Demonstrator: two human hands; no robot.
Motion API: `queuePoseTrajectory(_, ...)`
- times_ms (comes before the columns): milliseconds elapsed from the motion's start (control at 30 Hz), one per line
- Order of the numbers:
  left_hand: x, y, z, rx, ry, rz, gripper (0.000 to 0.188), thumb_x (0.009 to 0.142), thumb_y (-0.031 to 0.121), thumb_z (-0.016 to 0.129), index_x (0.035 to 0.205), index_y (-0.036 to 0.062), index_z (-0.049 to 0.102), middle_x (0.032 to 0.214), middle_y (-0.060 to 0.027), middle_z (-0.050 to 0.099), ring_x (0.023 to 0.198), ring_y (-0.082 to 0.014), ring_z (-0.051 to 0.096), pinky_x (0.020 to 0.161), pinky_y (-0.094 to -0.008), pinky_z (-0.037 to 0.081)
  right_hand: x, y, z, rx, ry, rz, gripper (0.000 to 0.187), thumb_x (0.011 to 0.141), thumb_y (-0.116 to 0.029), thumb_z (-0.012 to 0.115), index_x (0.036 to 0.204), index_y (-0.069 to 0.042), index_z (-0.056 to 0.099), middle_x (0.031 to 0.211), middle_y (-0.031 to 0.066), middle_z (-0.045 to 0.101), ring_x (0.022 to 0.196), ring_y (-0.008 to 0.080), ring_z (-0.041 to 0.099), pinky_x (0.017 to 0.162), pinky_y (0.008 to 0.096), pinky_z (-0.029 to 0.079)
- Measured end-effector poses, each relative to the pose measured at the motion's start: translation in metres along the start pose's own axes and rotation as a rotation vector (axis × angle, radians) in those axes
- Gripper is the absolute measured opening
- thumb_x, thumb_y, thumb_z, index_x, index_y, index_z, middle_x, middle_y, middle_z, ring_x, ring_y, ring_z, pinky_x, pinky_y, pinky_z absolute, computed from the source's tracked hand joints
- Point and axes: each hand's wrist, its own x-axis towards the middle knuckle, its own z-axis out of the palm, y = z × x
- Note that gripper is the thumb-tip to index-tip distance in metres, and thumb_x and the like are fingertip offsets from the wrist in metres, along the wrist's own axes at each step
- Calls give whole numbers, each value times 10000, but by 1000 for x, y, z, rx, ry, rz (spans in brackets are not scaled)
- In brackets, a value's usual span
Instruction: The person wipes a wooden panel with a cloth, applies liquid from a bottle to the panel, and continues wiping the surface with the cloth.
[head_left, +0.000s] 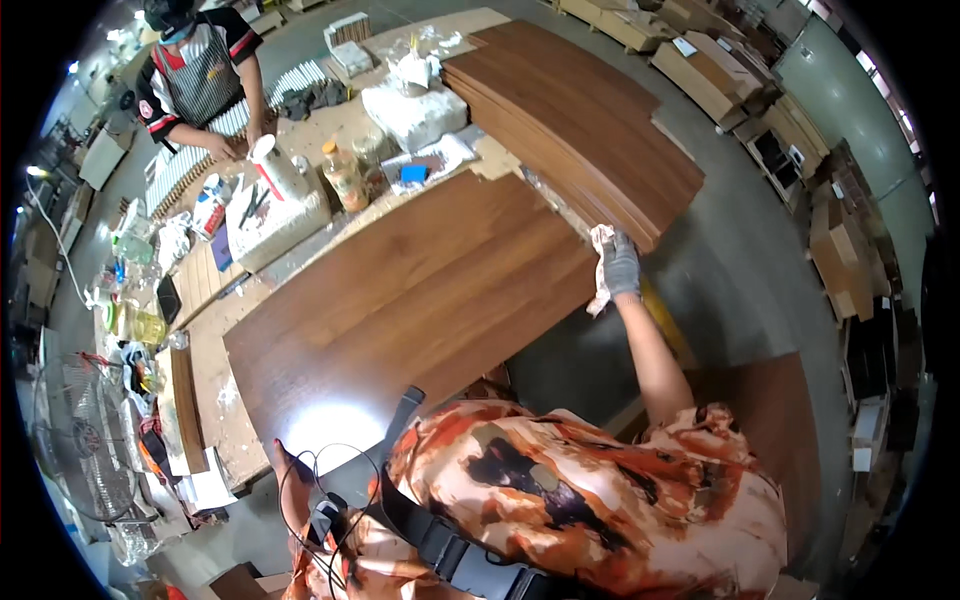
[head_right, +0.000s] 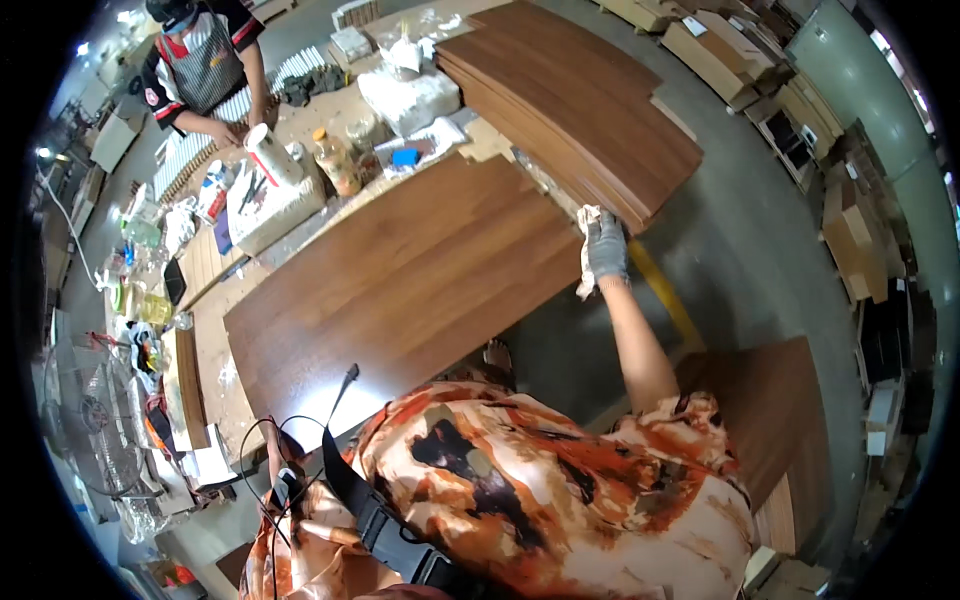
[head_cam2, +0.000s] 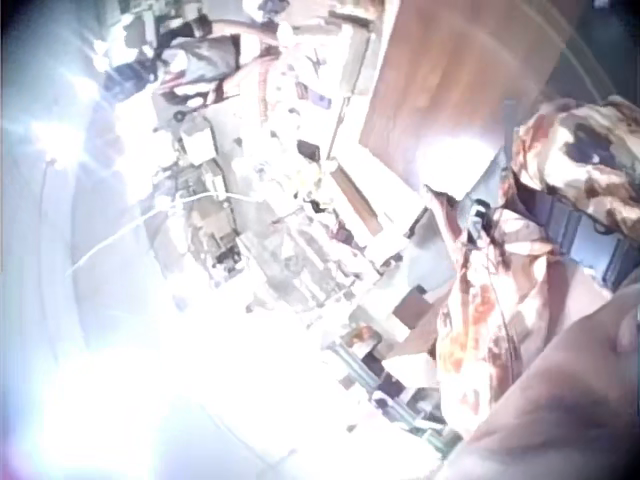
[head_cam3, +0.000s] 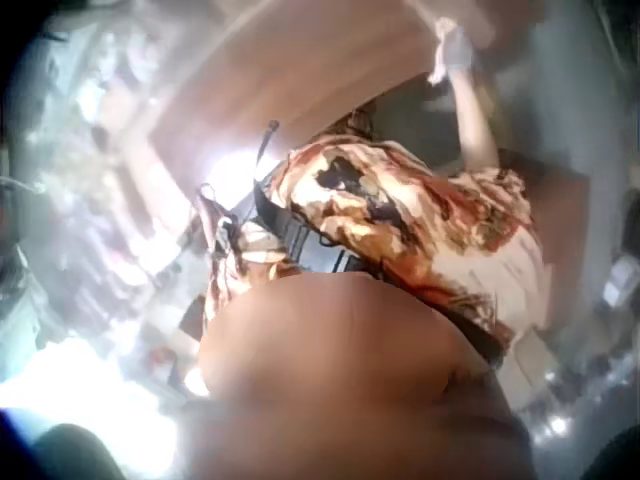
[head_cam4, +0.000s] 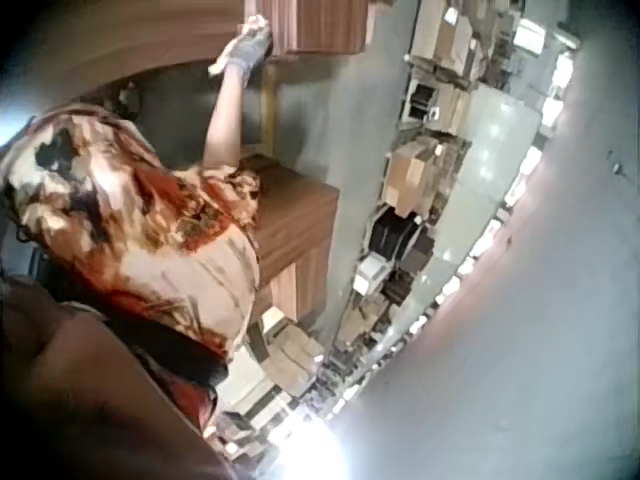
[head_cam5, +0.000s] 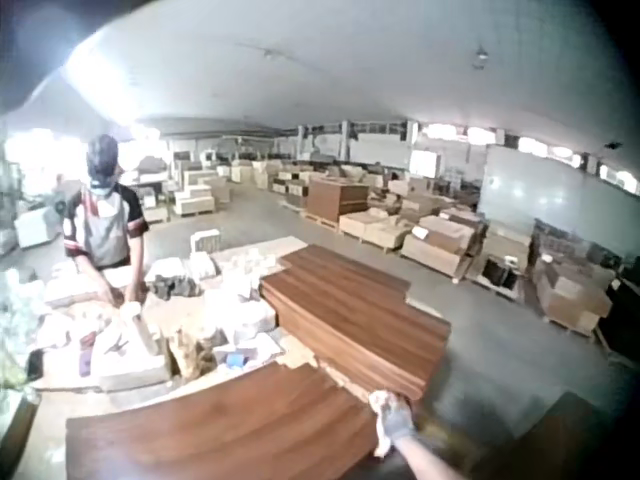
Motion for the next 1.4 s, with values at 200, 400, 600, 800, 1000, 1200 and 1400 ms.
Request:
queuePoseTrajectory(200, 41, -31, -27, 121, 365, 204, 939, 944, 726, 461, 1280, -145, 556, 1257, -253, 631, 1148, -366, 624, 976, -443, 471, 1, -103, 70, -607, 46, -262, 374, 976, -292, 578, 1320, -148, 546, 1330, 186, 525, 1237, 397, 524, 1030, 511, 431)
queuePoseTrajectory(400, 53, -35, -19, 303, 566, 279, 945, 953, 707, 446, 1146, -199, 630, 1135, -360, 670, 1103, -428, 645, 966, -475, 462, 39, 27, 75, 18, -175, -160, 318, 1036, -227, 523, 1311, -88, 603, 1253, 125, 643, 1153, 240, 622, 984, 389, 495)
queuePoseTrajectory(600, 22, -52, -31, 667, 454, 223, 896, 1000, 657, 362, 1132, -185, 639, 1084, -380, 669, 1126, -477, 636, 979, -474, 470, 49, 48, 77, 274, -234, 222, 485, 998, -460, 569, 1095, 2, 683, 995, 208, 716, 883, 343, 670, 818, 413, 517)
queuePoseTrajectory(800, 1, -26, 26, 239, 459, 461, 734, 1006, 550, 450, 1134, -140, 662, 1096, -270, 720, 1081, -353, 673, 920, -434, 486, 45, 27, 54, 242, -223, 301, 476, 992, -436, 590, 1063, 23, 693, 1002, 231, 718, 884, 350, 674, 819, 426, 507)
queuePoseTrajectory(1000, -49, -28, 33, 168, 698, 494, 712, 990, 552, 441, 1108, -102, 696, 1050, -287, 723, 982, -422, 685, 878, -463, 498, -7, -3, 29, 606, 125, 186, 434, 1030, -398, 595, 1057, 19, 712, 943, 26, 698, 881, 152, 629, 780, 350, 520)
queuePoseTrajectory(1200, -34, 29, 30, -231, 699, 999, 413, 1023, 284, 413, 1033, -62, 639, 982, -152, 680, 871, -235, 600, 832, -389, 510, -7, 30, 34, 117, 422, -51, 411, 1021, -102, 460, 1423, -31, 501, 1346, 190, 614, 1195, 318, 612, 1047, 394, 470)
queuePoseTrajectory(1400, -37, 77, 42, -1060, 192, 940, 366, 1029, 341, 423, 1127, 46, 614, 1122, -74, 652, 1075, -210, 593, 947, -361, 488, -26, 6, 18, 202, 570, 61, 403, 1023, -134, 458, 1407, -26, 514, 1345, 179, 613, 1195, 312, 607, 1046, 394, 471)
